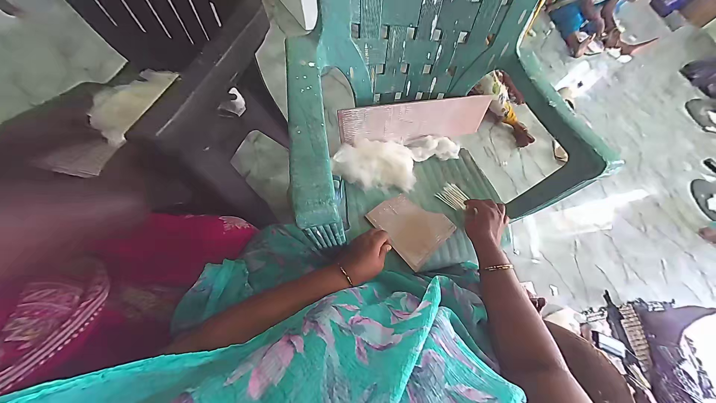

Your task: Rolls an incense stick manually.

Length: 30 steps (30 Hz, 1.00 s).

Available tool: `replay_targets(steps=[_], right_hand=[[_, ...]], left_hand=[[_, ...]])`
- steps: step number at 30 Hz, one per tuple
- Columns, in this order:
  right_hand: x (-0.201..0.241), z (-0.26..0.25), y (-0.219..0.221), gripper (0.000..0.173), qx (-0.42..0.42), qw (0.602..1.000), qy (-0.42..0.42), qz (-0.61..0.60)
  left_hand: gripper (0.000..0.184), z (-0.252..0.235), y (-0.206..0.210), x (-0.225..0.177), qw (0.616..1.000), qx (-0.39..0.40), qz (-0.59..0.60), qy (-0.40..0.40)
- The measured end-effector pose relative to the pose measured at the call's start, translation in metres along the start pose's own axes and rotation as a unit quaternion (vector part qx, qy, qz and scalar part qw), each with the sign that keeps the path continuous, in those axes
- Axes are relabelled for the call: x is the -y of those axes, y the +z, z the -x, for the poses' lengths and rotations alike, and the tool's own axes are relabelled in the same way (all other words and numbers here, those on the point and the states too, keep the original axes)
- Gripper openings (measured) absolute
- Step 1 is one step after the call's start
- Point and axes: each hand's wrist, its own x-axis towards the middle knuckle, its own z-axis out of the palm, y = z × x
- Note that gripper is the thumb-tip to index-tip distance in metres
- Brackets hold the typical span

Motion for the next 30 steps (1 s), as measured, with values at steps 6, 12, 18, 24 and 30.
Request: replay_targets(steps=[6,12,18,24,30], right_hand=[[0.014,-0.014,0.020,0.043,0.048,0.991,-0.123,-0.002],[0.021,-0.019,0.020,0.040,0.062,0.994,-0.087,0.020],[0.018,-0.006,0.009,0.037,0.055,0.996,-0.064,-0.002],[0.021,0.005,-0.002,0.030,-0.061,0.990,-0.083,-0.100],[0.022,0.015,0.014,0.027,-0.017,0.992,-0.093,-0.084]], left_hand=[[0.034,0.000,-0.002,-0.002,1.000,0.020,-0.006,-0.014],[0.033,0.001,-0.002,0.000,1.000,0.028,-0.009,0.001],[0.035,0.000,0.001,0.002,0.999,0.001,0.040,-0.018],[0.018,0.028,-0.028,-0.043,0.916,-0.073,0.373,0.132],[0.012,0.094,-0.097,-0.122,0.751,0.020,0.531,0.392]])
